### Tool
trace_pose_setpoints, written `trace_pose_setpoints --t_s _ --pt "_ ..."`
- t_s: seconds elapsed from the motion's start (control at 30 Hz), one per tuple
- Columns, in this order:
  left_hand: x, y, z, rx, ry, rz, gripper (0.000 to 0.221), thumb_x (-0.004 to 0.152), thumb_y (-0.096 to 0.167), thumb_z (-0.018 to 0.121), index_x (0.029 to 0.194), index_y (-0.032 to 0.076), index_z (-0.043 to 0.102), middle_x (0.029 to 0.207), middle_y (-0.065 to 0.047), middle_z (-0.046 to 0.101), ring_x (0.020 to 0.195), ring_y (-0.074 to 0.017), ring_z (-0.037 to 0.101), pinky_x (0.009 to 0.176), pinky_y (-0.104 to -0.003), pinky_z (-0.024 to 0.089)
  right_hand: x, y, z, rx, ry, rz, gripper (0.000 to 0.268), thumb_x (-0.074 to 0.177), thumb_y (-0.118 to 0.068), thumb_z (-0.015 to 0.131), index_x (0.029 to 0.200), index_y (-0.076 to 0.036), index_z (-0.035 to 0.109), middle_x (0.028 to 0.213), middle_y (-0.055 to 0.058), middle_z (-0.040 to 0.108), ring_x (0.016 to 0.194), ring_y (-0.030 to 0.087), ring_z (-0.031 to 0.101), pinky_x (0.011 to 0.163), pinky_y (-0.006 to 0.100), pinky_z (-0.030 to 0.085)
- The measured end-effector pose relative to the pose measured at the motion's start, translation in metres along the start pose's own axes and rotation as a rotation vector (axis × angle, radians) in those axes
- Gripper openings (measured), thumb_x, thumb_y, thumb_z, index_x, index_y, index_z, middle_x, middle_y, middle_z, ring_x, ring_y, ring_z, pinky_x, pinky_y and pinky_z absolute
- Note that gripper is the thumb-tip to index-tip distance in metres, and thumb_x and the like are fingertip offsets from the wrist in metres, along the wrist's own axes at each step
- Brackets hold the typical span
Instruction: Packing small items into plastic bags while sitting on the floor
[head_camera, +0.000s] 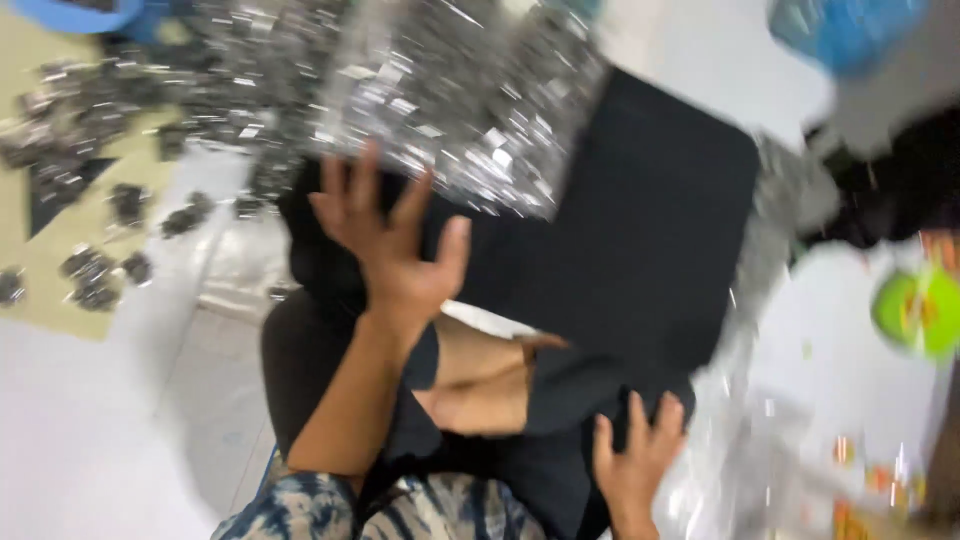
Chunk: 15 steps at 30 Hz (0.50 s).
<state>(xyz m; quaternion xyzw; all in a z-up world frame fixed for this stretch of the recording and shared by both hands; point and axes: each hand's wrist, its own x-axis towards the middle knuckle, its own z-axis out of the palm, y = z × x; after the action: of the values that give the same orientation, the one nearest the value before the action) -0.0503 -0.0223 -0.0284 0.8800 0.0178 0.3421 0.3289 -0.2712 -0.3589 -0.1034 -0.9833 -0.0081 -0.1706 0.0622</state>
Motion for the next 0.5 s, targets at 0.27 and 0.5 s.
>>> trace_pose_setpoints --t_s 0.27,0.5 --pt "-0.026 0.042 0.005 -0.164 -0.073 0.284 0.029 0.104 0.018 0.076 0.131 0.007 0.073 0.160 -0.016 0.037 0.155 -0.0369 0.019 0.130 -0.062 0.014 -0.067 0.017 -0.003 0.339 -0.028 0.383 0.063 0.101 -0.027 0.058 0.155 -0.001 0.040 0.168 0.029 0.018 0.156 0.049 0.022 0.126 0.055 0.023" --pt "-0.049 0.060 0.000 -0.150 -0.400 0.420 0.025 0.098 -0.001 0.074 0.122 -0.010 0.073 0.154 -0.027 0.044 0.145 -0.0476 0.030 0.121 -0.064 0.028 -0.084 0.100 0.004 0.173 0.239 0.542 0.048 0.095 -0.004 0.069 0.139 0.005 0.054 0.141 0.022 0.059 0.129 0.039 0.057 0.111 0.044 0.045"
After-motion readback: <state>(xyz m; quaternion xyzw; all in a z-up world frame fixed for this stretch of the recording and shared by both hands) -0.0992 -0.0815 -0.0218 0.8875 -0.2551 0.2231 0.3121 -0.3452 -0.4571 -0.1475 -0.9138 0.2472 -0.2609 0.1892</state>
